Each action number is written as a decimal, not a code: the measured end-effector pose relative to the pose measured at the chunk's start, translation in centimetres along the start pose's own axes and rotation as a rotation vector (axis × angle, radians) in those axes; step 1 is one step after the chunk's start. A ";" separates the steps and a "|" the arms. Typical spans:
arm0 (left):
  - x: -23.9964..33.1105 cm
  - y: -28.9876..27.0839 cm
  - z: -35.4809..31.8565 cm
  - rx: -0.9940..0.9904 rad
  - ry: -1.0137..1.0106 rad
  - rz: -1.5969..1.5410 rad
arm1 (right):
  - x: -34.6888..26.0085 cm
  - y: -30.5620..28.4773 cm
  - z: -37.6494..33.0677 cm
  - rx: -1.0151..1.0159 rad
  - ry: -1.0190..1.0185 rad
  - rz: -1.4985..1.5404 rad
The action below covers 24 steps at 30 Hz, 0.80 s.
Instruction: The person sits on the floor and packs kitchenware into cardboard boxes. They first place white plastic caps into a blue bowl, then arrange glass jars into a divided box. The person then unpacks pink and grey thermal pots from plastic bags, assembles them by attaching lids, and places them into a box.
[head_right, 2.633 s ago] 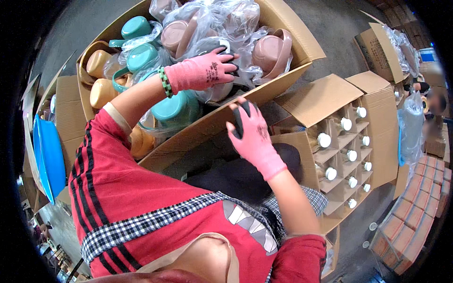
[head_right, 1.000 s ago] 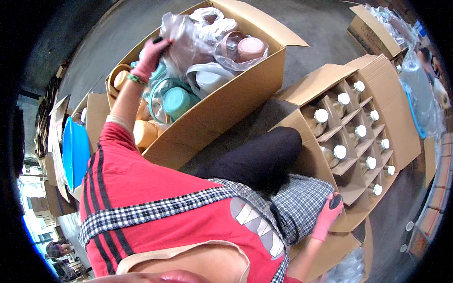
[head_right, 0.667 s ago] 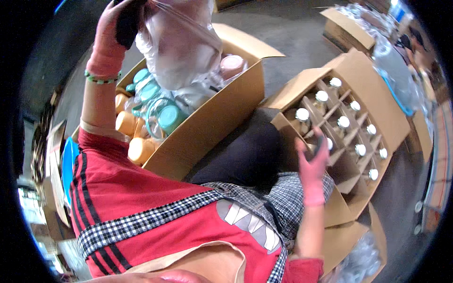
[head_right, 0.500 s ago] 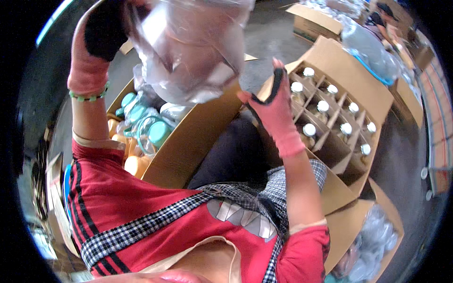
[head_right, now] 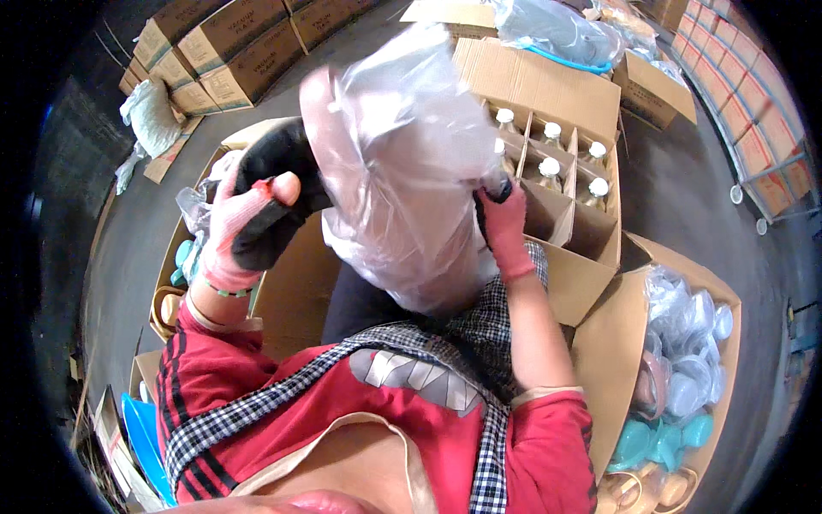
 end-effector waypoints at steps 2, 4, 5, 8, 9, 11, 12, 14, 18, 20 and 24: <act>-1.5 -3.6 0.1 -0.009 0.033 0.219 | 0.1 0.5 -1.5 0.027 -0.048 -0.012; -0.7 -8.6 -2.0 0.326 0.465 0.678 | 1.0 0.1 -1.6 0.068 0.047 0.096; -1.7 -10.6 -2.2 0.351 0.610 0.553 | 2.7 0.5 -1.1 -0.001 0.086 0.244; -13.2 -9.0 -1.2 0.140 0.167 0.330 | 8.9 0.0 -1.4 0.030 0.127 0.241; -18.3 -8.4 -1.9 0.060 -0.041 0.288 | 9.0 -0.1 -2.3 0.043 0.092 0.232; -20.9 -5.7 -3.9 -0.113 0.106 0.682 | 9.9 -0.5 -3.4 -0.035 0.153 0.246; -22.3 -4.3 -5.2 -0.180 0.204 0.859 | 10.3 -1.5 -3.4 -0.124 0.243 0.266; -21.8 -4.0 -5.4 -0.234 0.191 0.781 | 10.1 -3.1 -3.4 -0.306 0.425 0.320; -21.6 -4.8 -6.3 -0.426 0.088 0.772 | -0.2 -6.6 -0.6 -0.065 0.096 0.997; -20.2 -5.0 -5.3 -0.557 0.109 0.830 | 2.8 -2.3 -3.3 -0.304 0.171 0.937; -15.2 -6.5 1.5 -0.465 0.367 1.051 | 17.3 1.2 -13.2 -0.236 0.221 0.286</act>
Point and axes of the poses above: each hand's wrist, its own z-axis towards the middle knuckle, its own y-axis out of the palm, x = y × z, the point moved 10 cm from there along z, towards the middle knuckle, and after that the axes turned 1 degree about x, right-handed, at the moved point
